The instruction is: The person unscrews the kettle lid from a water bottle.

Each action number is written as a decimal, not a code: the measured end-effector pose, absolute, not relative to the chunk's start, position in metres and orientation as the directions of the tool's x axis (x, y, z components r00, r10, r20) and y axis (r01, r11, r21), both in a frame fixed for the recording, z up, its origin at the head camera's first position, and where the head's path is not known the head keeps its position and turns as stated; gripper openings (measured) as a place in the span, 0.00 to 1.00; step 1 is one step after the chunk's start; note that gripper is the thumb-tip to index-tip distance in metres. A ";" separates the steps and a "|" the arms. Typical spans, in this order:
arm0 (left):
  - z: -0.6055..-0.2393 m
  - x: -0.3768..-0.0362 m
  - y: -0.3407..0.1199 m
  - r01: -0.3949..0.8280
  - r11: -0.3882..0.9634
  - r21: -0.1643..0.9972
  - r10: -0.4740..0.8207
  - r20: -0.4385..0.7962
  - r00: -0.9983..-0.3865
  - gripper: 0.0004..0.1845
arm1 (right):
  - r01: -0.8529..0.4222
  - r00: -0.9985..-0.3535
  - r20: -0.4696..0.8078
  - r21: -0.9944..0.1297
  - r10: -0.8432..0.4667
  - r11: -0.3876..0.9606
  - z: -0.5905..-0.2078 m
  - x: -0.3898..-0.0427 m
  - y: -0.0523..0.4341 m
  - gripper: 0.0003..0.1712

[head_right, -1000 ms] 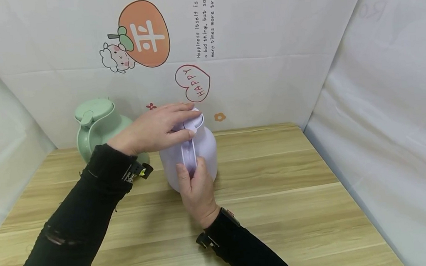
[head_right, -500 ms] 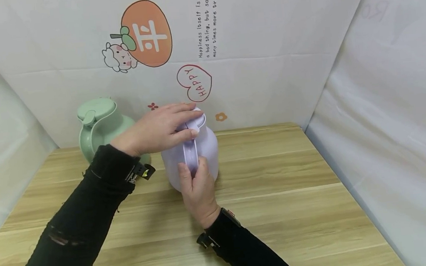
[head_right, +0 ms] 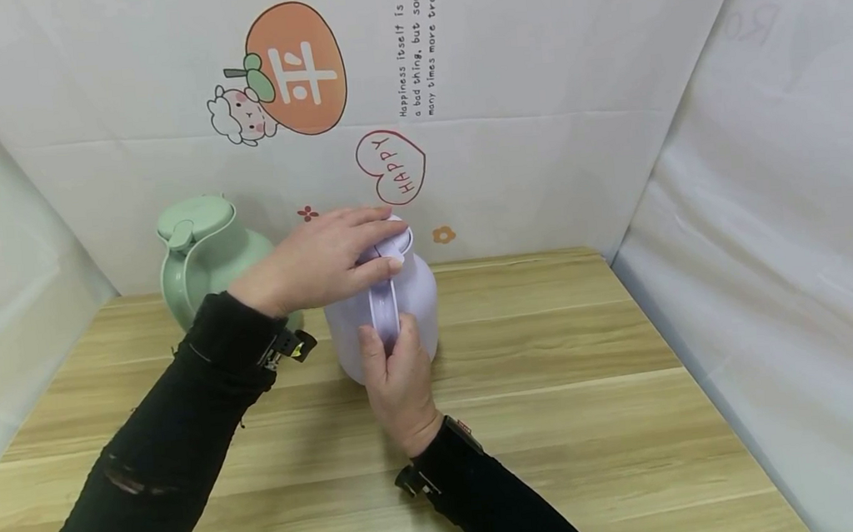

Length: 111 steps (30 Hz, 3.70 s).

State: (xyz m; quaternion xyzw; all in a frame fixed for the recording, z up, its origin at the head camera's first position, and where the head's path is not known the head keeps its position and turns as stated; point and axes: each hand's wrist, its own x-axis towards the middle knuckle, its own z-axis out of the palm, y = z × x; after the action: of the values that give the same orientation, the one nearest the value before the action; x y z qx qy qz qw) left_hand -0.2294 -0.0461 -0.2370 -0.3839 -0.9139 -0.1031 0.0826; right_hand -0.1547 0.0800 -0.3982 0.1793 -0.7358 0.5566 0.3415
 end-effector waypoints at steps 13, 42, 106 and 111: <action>-0.234 -0.222 -0.036 0.653 0.752 0.087 0.619 0.246 -0.745 0.30 | -0.635 -0.699 0.704 -0.691 0.125 0.346 -0.398 -0.155 0.081 0.20; -0.233 -0.212 -0.014 0.478 0.878 -0.030 0.463 0.304 -0.832 0.27 | -0.646 -0.673 0.726 -0.670 0.143 0.366 -0.399 -0.156 0.080 0.18; -0.230 -0.231 -0.036 0.624 0.769 0.141 0.593 0.210 -0.778 0.27 | -0.669 -0.680 0.725 -0.673 0.107 0.316 -0.400 -0.155 0.079 0.21; -0.230 -0.231 -0.034 0.613 0.783 0.105 0.583 0.216 -0.783 0.26 | -0.661 -0.679 0.724 -0.674 0.118 0.329 -0.399 -0.155 0.079 0.21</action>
State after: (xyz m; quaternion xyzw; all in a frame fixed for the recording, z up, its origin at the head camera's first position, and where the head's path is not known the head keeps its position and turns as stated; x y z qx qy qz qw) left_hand -0.2306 -0.0336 -0.2300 -0.3180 -0.9403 -0.0848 0.0863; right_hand -0.1546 0.0790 -0.3994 0.1852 -0.7339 0.5488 0.3549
